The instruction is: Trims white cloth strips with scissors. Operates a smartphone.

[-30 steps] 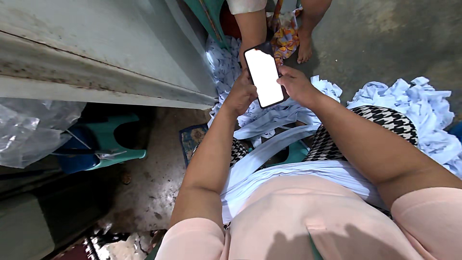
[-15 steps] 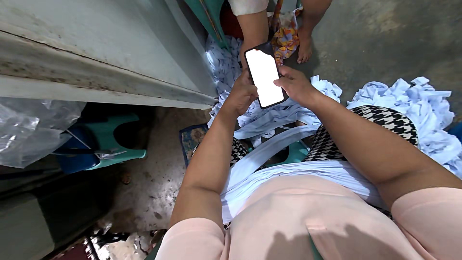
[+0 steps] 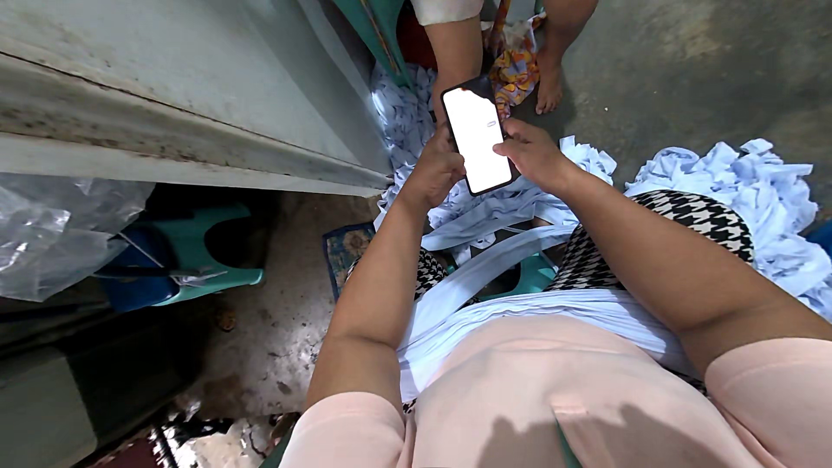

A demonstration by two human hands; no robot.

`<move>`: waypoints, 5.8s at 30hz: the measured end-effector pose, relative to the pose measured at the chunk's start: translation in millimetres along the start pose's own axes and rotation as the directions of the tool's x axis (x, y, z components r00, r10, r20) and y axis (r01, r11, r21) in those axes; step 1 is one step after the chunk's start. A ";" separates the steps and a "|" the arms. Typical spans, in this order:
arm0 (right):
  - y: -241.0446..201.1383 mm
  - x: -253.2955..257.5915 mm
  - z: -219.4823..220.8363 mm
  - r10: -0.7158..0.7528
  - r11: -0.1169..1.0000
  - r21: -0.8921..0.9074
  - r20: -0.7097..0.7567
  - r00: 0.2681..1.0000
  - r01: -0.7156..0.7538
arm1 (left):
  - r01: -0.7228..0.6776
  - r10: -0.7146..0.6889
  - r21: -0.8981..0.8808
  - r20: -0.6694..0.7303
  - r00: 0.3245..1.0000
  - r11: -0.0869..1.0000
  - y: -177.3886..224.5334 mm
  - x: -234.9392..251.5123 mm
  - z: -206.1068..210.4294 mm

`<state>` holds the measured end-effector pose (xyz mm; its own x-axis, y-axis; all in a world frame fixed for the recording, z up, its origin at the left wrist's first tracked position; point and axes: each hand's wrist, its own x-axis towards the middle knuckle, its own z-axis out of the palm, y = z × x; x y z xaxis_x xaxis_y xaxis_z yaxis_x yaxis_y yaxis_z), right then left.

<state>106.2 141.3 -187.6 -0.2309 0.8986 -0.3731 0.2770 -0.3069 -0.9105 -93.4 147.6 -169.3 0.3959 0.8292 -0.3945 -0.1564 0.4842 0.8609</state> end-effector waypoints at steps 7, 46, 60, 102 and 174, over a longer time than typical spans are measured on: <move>-2.0 -0.9 -0.4 0.014 1.000 -0.003 0.014 1.000 -0.014 | -0.003 0.003 0.013 -0.002 1.000 1.000 -1.2 0.9 -0.7; -13.6 -4.0 -9.1 0.125 0.959 0.250 0.051 0.991 -0.134 | 0.018 -0.017 0.092 -0.009 1.000 0.996 -4.7 3.0 -1.5; -14.9 -5.3 -9.0 0.103 0.990 0.096 0.047 0.994 -0.107 | 0.010 -0.010 0.069 0.006 1.000 0.998 -5.8 3.1 -2.8; -13.8 -5.5 -7.2 0.106 0.990 0.090 0.038 0.994 -0.110 | 0.013 -0.013 0.055 -0.001 1.000 0.998 -5.1 3.3 -3.5; 3.5 -0.7 1.7 -0.001 0.981 -0.194 -0.075 0.997 -0.014 | 0.028 -0.031 0.040 0.064 0.997 0.999 -5.2 0.2 8.1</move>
<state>105.8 139.1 -190.8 -0.1608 0.9198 -0.3578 0.4560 -0.2523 -0.8535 -85.1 142.9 -171.3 0.4576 0.7945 -0.3992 -0.1087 0.4956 0.8617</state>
